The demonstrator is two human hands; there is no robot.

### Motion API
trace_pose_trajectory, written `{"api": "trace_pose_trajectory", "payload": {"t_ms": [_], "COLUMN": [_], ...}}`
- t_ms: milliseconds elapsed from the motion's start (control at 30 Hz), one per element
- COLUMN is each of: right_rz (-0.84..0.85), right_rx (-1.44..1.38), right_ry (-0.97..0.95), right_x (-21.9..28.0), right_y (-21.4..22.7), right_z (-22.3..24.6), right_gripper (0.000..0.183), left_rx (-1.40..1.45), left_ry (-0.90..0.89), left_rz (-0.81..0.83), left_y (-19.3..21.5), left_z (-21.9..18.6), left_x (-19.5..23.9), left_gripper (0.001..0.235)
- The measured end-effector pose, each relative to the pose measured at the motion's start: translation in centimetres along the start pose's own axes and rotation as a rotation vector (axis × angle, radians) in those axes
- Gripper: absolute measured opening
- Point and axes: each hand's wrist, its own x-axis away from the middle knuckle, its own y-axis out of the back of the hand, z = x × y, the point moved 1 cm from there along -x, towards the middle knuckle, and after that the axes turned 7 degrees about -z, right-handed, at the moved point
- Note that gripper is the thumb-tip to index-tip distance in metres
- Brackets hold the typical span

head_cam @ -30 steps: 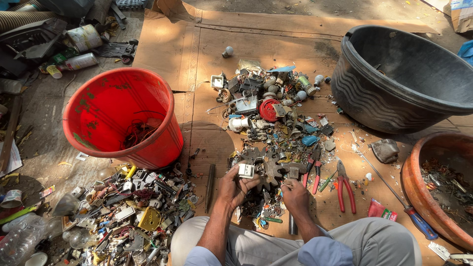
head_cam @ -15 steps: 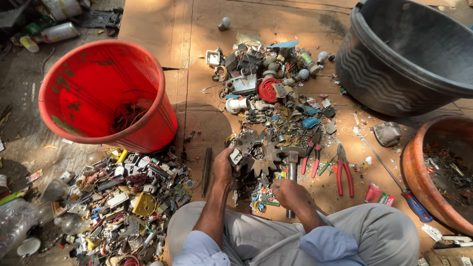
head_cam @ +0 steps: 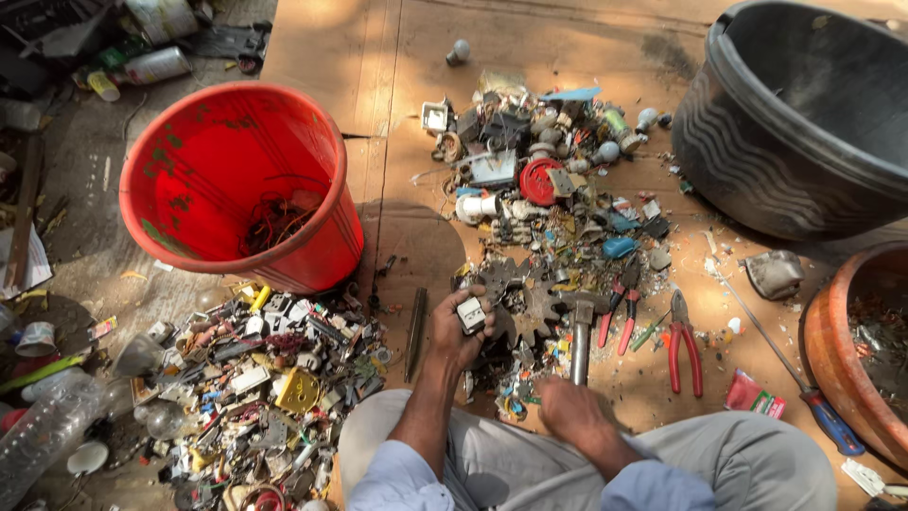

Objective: The person sits on a cardboard sheet and uses a hammer and pliers to break apart small electronic components and scrap items. They repeatedly strike objects on a metal gear to separate parts and occasionally use pliers to pull or twist components.

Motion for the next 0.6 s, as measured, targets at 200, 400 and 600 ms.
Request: {"api": "trace_pose_trajectory", "payload": {"t_ms": [200,400,600], "right_rz": [-0.132,-0.072,-0.309], "right_rx": [0.288,-0.468,-0.589], "right_ry": [0.208,0.038,0.137], "right_x": [-0.8,2.7,1.5], "right_y": [-2.8,8.6,7.9], "right_z": [0.2,1.2,4.2], "right_gripper": [0.026,0.031,0.037], "left_rx": [-0.091,-0.246,-0.407], "left_ry": [-0.039,-0.079,-0.194], "left_rz": [-0.035,-0.011,-0.002], "left_y": [-0.4,-0.7,-0.3], "left_z": [-0.3,0.3,1.6], "left_x": [0.4,-0.1,-0.2], "left_gripper": [0.039,0.042,0.037]}}
